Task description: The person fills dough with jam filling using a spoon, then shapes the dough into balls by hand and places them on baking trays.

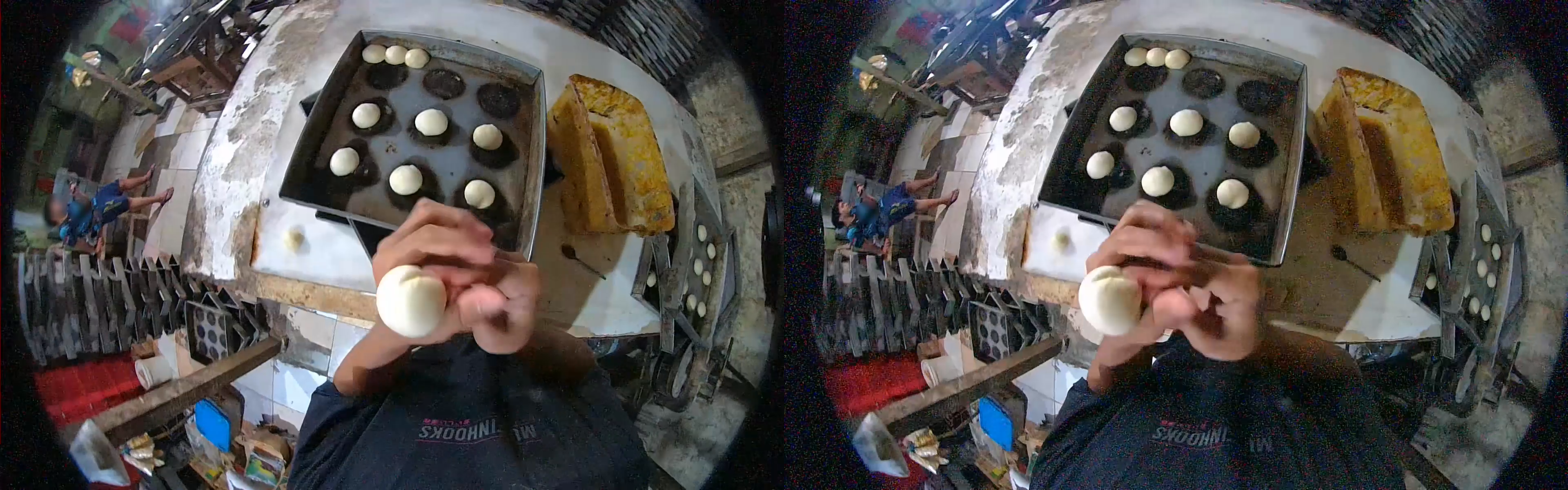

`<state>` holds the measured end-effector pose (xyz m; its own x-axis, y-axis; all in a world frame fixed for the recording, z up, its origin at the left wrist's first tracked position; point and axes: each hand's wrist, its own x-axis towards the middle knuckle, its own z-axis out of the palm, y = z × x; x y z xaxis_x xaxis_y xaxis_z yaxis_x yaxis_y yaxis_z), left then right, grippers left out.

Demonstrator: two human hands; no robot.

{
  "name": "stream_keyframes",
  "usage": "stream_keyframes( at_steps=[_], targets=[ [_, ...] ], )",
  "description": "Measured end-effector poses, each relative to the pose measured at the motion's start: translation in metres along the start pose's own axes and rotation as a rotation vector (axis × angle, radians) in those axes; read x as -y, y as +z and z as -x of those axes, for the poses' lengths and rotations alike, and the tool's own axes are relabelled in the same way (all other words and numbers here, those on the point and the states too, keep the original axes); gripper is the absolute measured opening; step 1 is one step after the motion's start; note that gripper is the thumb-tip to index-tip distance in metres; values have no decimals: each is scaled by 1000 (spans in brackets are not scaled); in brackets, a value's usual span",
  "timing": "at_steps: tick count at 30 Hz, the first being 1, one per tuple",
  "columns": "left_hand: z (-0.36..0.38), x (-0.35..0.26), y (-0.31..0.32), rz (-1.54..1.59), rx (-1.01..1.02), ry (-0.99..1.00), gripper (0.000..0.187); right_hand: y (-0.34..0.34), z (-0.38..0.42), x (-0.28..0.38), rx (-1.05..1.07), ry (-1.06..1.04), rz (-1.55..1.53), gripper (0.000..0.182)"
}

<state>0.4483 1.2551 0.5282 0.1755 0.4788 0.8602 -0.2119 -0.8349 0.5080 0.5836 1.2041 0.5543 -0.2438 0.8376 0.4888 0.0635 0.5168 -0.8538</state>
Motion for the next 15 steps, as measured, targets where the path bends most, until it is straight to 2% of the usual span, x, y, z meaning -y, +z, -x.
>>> stream_keyframes(
  at_steps=[1, 2, 4, 5, 6, 8, 9, 10, 12, 13, 14, 15],
  targets=[
    [-6, -4, 1, 58, -164, -310, 29, -2, -7, -11, 46, 73, 27, 24],
    [-1, 13, -8, -44, -140, -291, 29, -12, -17, -12, 157, 119, 151, 21],
    [0, 19, -14, -316, -143, -617, 33, -14, -26, -18, 76, 150, 423, 20],
    [-5, 30, -16, -459, -57, -471, 33, -19, -32, -17, 18, 167, 458, 22],
    [10, 43, -16, -565, 51, -522, 23, -20, -40, -17, 11, 174, 476, 22],
    [46, 62, 3, -116, -291, -680, 24, -18, -53, -19, 102, -84, 667, 32],
    [70, 86, 0, 134, -122, -1009, 42, -20, -60, -29, 265, -145, 657, 42],
    [64, 91, 1, 159, -108, -1013, 42, -16, -64, -36, 299, -163, 681, 41],
    [50, 96, 0, 57, 216, -1042, 29, -25, -67, -63, 233, -189, 625, 25],
    [31, 91, 0, 203, 129, -1036, 25, -34, -72, -74, 239, -177, 635, 25],
    [18, 87, 0, 344, 39, -1028, 21, -46, -77, -85, 199, -72, 505, 22],
    [21, 92, -8, 199, 229, -1084, 32, -58, -84, -96, 156, 33, 373, 21]
  ],
)
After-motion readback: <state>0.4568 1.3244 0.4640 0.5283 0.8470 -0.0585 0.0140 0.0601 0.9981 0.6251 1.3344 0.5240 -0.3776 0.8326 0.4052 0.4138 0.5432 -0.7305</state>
